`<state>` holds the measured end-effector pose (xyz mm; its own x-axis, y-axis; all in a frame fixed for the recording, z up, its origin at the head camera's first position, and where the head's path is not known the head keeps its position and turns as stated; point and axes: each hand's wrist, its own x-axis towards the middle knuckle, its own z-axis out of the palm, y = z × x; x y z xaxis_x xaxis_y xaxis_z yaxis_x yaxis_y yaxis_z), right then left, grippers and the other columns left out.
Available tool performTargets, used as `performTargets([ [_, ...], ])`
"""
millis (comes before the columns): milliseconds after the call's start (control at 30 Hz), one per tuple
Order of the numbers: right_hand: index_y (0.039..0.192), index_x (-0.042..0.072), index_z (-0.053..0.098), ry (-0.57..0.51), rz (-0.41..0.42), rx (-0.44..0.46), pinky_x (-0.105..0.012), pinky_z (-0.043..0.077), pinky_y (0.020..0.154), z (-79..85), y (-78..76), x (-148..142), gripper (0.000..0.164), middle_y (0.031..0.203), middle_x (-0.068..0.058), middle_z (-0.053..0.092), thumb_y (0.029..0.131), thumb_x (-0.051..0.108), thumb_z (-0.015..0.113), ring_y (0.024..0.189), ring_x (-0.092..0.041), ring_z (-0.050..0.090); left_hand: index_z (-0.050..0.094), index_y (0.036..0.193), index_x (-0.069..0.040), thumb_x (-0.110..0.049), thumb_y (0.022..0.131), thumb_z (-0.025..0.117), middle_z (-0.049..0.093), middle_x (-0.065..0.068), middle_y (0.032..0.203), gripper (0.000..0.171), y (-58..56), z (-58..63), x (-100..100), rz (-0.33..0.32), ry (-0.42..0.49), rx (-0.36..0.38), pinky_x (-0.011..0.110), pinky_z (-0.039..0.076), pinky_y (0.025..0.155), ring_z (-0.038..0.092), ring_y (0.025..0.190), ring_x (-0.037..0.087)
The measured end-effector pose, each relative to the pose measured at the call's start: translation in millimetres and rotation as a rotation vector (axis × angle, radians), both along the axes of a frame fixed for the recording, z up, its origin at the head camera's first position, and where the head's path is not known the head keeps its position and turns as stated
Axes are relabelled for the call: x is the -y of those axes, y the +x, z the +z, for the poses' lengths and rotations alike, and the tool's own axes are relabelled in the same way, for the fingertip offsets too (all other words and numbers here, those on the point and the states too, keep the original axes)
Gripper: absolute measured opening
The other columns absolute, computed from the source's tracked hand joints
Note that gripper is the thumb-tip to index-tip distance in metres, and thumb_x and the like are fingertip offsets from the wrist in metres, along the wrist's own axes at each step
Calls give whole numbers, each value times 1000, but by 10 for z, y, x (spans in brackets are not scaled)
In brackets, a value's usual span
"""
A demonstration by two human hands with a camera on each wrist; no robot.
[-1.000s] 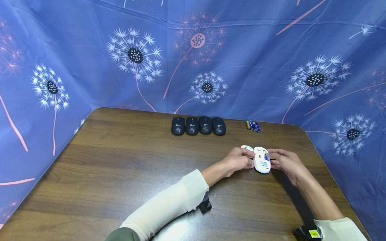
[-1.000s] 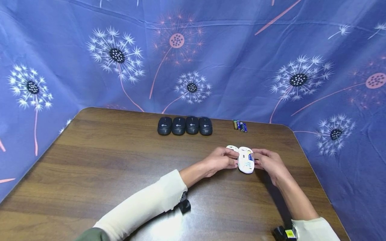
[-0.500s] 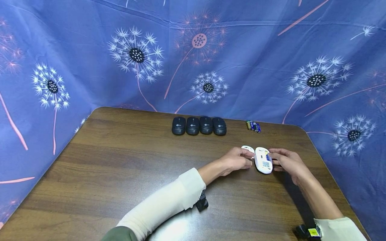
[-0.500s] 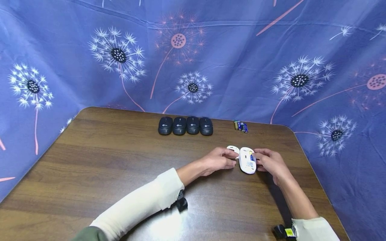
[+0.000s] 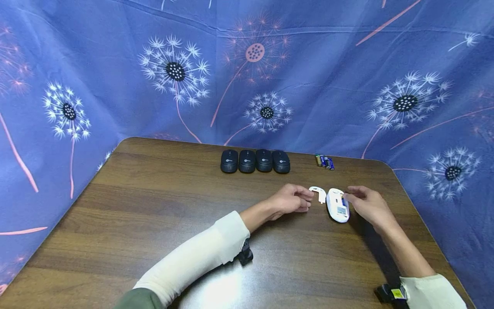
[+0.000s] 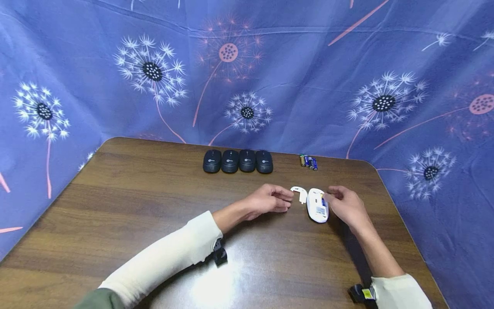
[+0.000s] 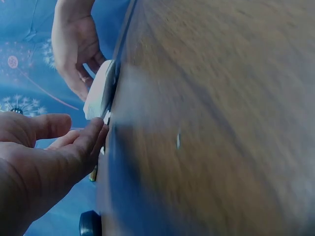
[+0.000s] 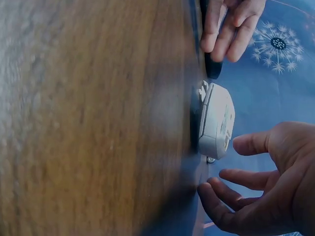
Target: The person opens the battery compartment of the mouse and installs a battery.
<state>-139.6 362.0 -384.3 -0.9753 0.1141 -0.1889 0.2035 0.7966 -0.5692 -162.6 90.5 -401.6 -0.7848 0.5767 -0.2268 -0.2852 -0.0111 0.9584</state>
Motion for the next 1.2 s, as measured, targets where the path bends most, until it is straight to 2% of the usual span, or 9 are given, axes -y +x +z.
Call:
performTargets([
  [133, 159, -10, 52, 87, 42, -57, -71, 55, 106, -7, -30, 47, 65, 150, -40, 62, 116, 39, 56, 138, -60, 59, 60, 149, 17, 16, 104, 57, 65, 38, 151, 45, -37, 4, 124, -3, -22, -52, 44, 60, 122, 63, 145, 49],
  [333, 153, -12, 57, 148, 106, -192, -74, 55, 105, -30, -68, 151, 59, 141, -42, 67, 114, 31, 62, 131, -60, 66, 65, 149, 11, 6, 105, 64, 70, 30, 149, 44, -89, 83, 299, 10, -133, -197, 32, 63, 115, 69, 140, 42],
  [467, 151, -11, 61, 159, 125, -272, -75, 54, 105, -26, -78, 214, 55, 138, -43, 68, 112, 28, 65, 128, -60, 66, 66, 149, 9, 4, 106, 65, 71, 27, 150, 43, -115, 135, 396, 22, -187, -262, 32, 62, 115, 70, 139, 38],
  [667, 153, -10, 59, 156, 155, -279, -76, 53, 107, 7, -101, 323, 56, 141, -43, 64, 114, 29, 63, 132, -60, 62, 67, 150, 6, 2, 107, 65, 70, 26, 152, 42, -143, 163, 529, 45, -230, -301, 30, 60, 114, 68, 142, 37],
  [833, 153, -7, 62, 150, 200, -313, -76, 48, 115, 10, -152, 451, 55, 146, -39, 66, 113, 30, 66, 140, -59, 58, 70, 147, 4, 3, 108, 63, 70, 26, 153, 40, -159, 169, 628, 114, -204, -332, 28, 61, 108, 66, 145, 40],
  [967, 154, -3, 62, 139, 229, -314, -76, 47, 119, 17, -187, 552, 54, 152, -35, 65, 113, 31, 66, 145, -58, 57, 71, 147, 1, 1, 110, 62, 70, 24, 153, 38, -169, 187, 698, 154, -198, -337, 35, 61, 115, 68, 143, 39],
  [1067, 158, -1, 60, 120, 245, -283, -75, 49, 118, 17, -192, 626, 55, 156, -32, 63, 115, 32, 64, 144, -55, 60, 70, 148, -1, -1, 112, 61, 70, 22, 155, 37, -171, 189, 752, 153, -211, -319, 44, 61, 118, 70, 140, 36],
  [1200, 163, 1, 56, 90, 264, -251, -74, 50, 120, 4, -199, 734, 56, 159, -29, 61, 116, 31, 62, 144, -52, 61, 69, 150, -1, -3, 113, 61, 69, 21, 156, 38, -166, 174, 826, 149, -225, -316, 48, 61, 119, 72, 137, 33],
])
